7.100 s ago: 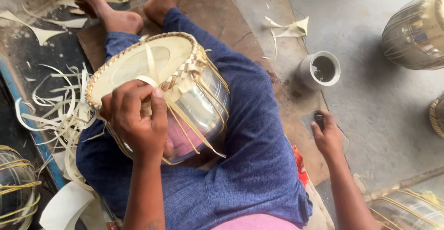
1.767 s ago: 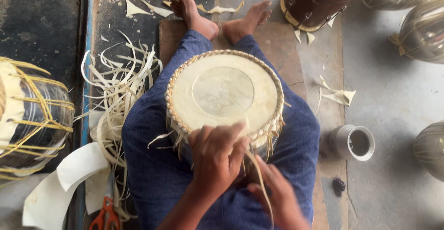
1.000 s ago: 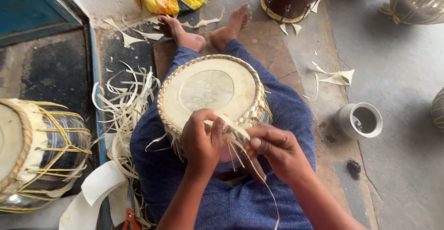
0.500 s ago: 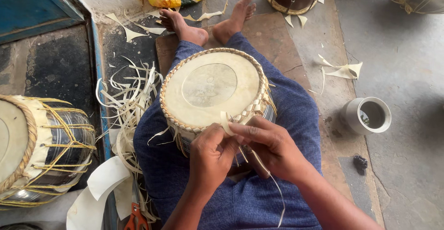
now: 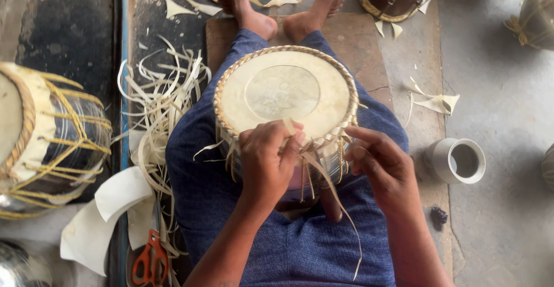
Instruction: The person weaves strips of material into the rim of a drum using a pointed tool and trims the excess material with scissors.
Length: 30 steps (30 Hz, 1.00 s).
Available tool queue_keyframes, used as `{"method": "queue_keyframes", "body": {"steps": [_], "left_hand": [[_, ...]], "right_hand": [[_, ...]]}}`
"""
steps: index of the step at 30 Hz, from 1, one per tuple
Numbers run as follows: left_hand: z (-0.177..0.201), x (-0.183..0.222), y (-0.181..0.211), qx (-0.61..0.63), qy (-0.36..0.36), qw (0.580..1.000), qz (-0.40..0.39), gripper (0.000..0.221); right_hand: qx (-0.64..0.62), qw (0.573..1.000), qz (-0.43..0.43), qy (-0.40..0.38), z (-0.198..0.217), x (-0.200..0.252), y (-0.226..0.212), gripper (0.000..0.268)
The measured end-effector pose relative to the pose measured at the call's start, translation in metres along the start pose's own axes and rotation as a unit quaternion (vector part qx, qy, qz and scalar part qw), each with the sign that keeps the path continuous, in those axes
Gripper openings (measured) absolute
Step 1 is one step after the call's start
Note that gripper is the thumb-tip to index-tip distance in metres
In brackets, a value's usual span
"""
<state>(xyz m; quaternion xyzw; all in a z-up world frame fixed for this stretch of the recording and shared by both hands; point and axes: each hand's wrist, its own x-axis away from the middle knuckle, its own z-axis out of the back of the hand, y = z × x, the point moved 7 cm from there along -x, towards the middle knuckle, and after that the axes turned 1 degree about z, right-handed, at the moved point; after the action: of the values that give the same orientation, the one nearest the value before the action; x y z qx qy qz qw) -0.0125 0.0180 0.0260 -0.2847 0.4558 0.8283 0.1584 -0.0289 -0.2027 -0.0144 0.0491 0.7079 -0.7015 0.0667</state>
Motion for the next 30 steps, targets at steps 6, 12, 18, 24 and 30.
{"method": "queue_keyframes", "body": {"steps": [6, 12, 18, 24, 30], "left_hand": [[-0.002, 0.005, 0.0, -0.004, 0.017, 1.0, 0.025, 0.016], [-0.002, 0.009, 0.011, -0.006, 0.052, 0.998, 0.017, 0.017], [-0.004, 0.011, 0.019, -0.03, 0.067, 0.997, -0.005, 0.016], [-0.008, 0.014, 0.019, -0.052, 0.088, 0.994, -0.028, 0.017], [-0.009, 0.019, 0.018, -0.05, 0.096, 0.993, -0.044, 0.014]], "right_hand": [[0.032, 0.999, -0.003, 0.006, -0.012, -0.002, -0.011, 0.029], [0.28, 0.957, 0.067, -0.017, -0.045, -0.013, -0.043, 0.027], [0.362, 0.927, 0.1, -0.014, -0.054, -0.018, -0.054, 0.026], [0.402, 0.906, 0.133, 0.001, -0.055, -0.023, -0.055, 0.018], [0.384, 0.9, 0.205, -0.021, -0.055, -0.022, -0.061, 0.017]]}}
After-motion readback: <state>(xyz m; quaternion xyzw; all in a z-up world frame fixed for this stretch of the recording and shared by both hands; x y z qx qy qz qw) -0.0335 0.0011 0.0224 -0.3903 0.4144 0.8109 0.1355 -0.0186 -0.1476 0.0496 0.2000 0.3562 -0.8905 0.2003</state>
